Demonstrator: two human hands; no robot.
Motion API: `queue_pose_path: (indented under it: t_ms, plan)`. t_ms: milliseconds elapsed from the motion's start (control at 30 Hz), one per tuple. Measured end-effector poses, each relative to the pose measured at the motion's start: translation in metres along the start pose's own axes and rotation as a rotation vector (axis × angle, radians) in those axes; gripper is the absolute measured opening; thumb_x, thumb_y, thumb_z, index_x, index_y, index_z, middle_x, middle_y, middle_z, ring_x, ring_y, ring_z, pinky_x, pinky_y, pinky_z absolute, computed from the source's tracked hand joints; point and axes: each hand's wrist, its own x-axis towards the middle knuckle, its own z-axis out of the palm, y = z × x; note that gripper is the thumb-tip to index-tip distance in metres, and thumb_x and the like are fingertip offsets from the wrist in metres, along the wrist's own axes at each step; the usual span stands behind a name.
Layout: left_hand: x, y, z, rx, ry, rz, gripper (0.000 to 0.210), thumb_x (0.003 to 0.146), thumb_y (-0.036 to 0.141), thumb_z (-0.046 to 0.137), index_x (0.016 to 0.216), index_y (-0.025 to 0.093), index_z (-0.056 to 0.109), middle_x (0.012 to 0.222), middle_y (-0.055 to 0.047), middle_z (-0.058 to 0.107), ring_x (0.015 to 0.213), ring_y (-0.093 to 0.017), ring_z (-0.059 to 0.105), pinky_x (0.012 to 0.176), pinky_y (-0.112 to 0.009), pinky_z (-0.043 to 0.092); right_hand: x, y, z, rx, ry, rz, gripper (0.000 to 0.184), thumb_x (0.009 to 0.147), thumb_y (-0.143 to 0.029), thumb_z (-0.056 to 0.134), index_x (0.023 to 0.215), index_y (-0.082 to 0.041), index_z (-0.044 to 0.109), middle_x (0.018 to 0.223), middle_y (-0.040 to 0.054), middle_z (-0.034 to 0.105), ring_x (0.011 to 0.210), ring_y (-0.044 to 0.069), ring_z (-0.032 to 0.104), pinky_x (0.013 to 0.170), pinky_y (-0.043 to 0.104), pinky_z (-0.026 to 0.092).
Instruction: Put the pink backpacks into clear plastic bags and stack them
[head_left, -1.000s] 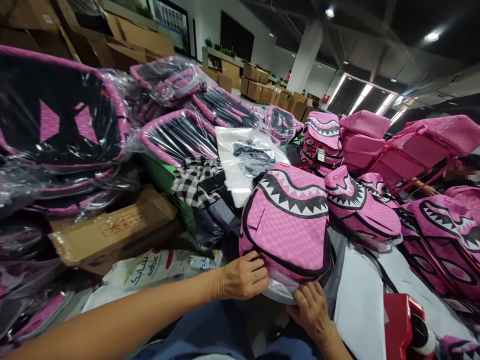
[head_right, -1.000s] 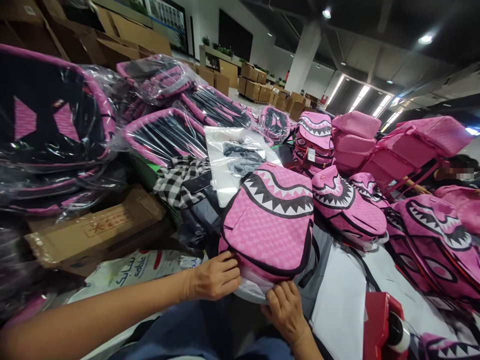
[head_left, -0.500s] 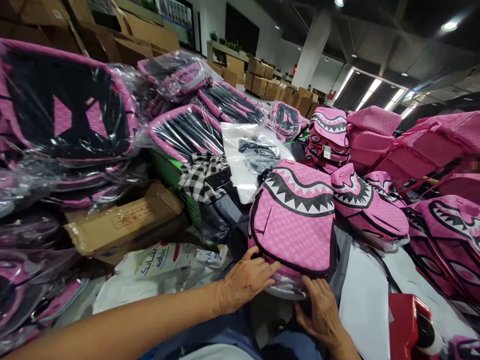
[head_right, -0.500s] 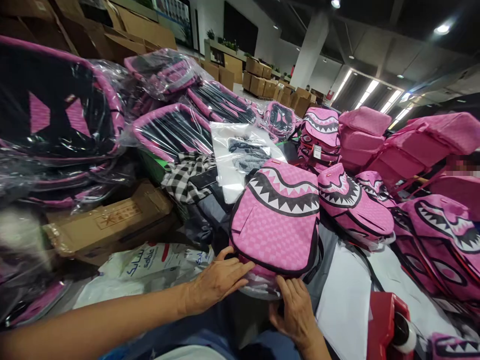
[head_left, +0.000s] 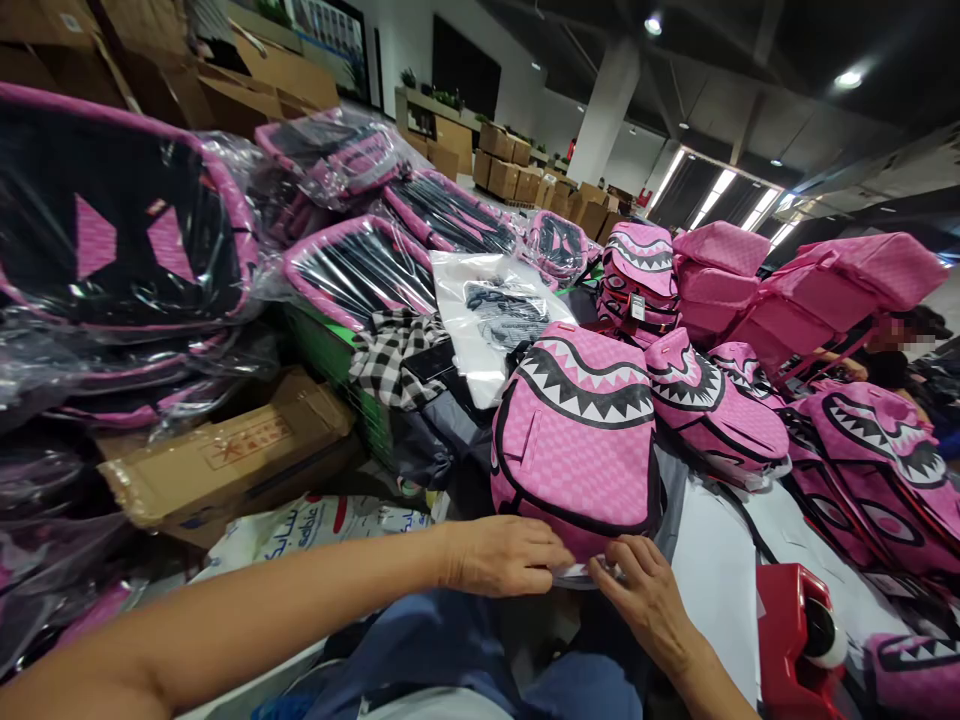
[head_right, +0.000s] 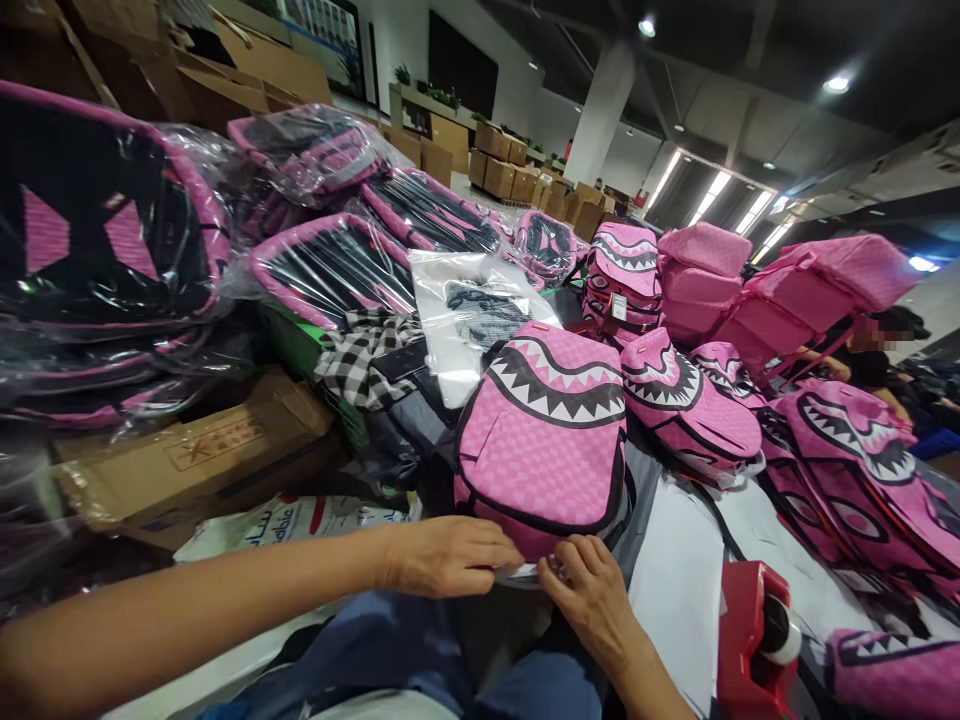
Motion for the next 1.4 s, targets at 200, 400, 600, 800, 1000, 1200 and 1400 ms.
queue_pose_path:
  t_ms: [200, 400, 600, 800, 1000, 1200, 1400]
  plan:
    - [0.013, -0.021, -0.019, -0.005, -0.162, 0.056, 0.012, 0.090, 0.011, 0.063, 0.086, 0.023, 0.064, 0.084, 0.000, 0.070, 0.071, -0.016, 0.059, 0.062, -0.028, 0.039, -0.002, 0.017, 0.001, 0.167, -0.293, -0.048, 0.017, 0.103, -0.017, 0.045, 0.093, -0.020, 0.058, 0.082, 0.0003, 0.065, 0.069, 0.014, 0.054, 0.062, 0.029, 0.037]
    - [0.023, -0.023, -0.030, 0.182, -0.123, 0.322, 0.010, 0.092, 0.016, 0.062, 0.086, 0.024, 0.062, 0.069, -0.001, 0.063, 0.070, -0.019, 0.053, 0.069, -0.032, 0.041, 0.016, 0.031, -0.010, 0.138, -0.609, -0.136, 0.015, 0.093, -0.028, 0.070, 0.100, -0.021, 0.059, 0.084, -0.0018, 0.066, 0.072, 0.015, 0.059, 0.054, 0.031, 0.032]
    - [0.025, -0.027, -0.018, 0.230, -0.061, 0.467, 0.004, 0.087, 0.018, 0.065, 0.089, 0.022, 0.066, 0.066, 0.000, 0.058, 0.059, -0.016, 0.051, 0.072, -0.033, 0.046, 0.027, 0.036, -0.017, -0.026, -0.686, -0.229, 0.012, 0.092, -0.021, 0.068, 0.091, -0.024, 0.056, 0.079, -0.0034, 0.063, 0.052, 0.012, 0.049, 0.048, 0.034, 0.015]
    - [-0.013, 0.001, -0.006, 0.232, 0.032, 0.358, 0.011, 0.089, 0.016, 0.058, 0.082, 0.017, 0.067, 0.078, -0.005, 0.061, 0.063, -0.016, 0.055, 0.067, -0.034, 0.046, -0.025, 0.014, -0.003, -0.021, -0.322, -0.137, 0.025, 0.098, -0.010, 0.044, 0.078, -0.022, 0.052, 0.068, -0.0019, 0.056, 0.055, 0.013, 0.047, 0.052, 0.033, 0.026]
    - [0.027, 0.017, 0.009, 0.168, -0.060, -0.014, 0.021, 0.099, 0.031, 0.056, 0.094, 0.013, 0.066, 0.072, -0.004, 0.064, 0.065, -0.019, 0.061, 0.065, -0.034, 0.046, -0.062, -0.024, 0.030, -0.087, 0.034, 0.146, 0.024, 0.098, -0.008, 0.042, 0.091, -0.019, 0.061, 0.075, 0.0028, 0.062, 0.065, 0.014, 0.055, 0.060, 0.027, 0.039]
    - [0.057, 0.025, 0.022, -0.166, -0.568, -0.480, 0.024, 0.101, 0.031, 0.053, 0.093, 0.016, 0.070, 0.074, -0.005, 0.073, 0.063, -0.021, 0.068, 0.052, -0.028, 0.037, -0.072, -0.070, 0.053, 0.514, 0.379, 1.054, 0.014, 0.097, -0.033, 0.048, 0.096, -0.023, 0.056, 0.078, 0.0003, 0.059, 0.060, 0.014, 0.058, 0.055, 0.025, 0.048]
    - [0.046, 0.029, 0.029, -0.245, -0.530, -0.653, 0.013, 0.095, 0.025, 0.062, 0.087, 0.019, 0.070, 0.073, -0.003, 0.073, 0.069, -0.022, 0.071, 0.060, -0.025, 0.042, -0.033, -0.074, 0.079, 1.107, 0.779, 1.709, 0.054, 0.074, -0.074, 0.068, 0.082, -0.023, 0.050, 0.060, -0.0089, 0.042, 0.045, 0.008, 0.036, 0.038, 0.019, 0.031]
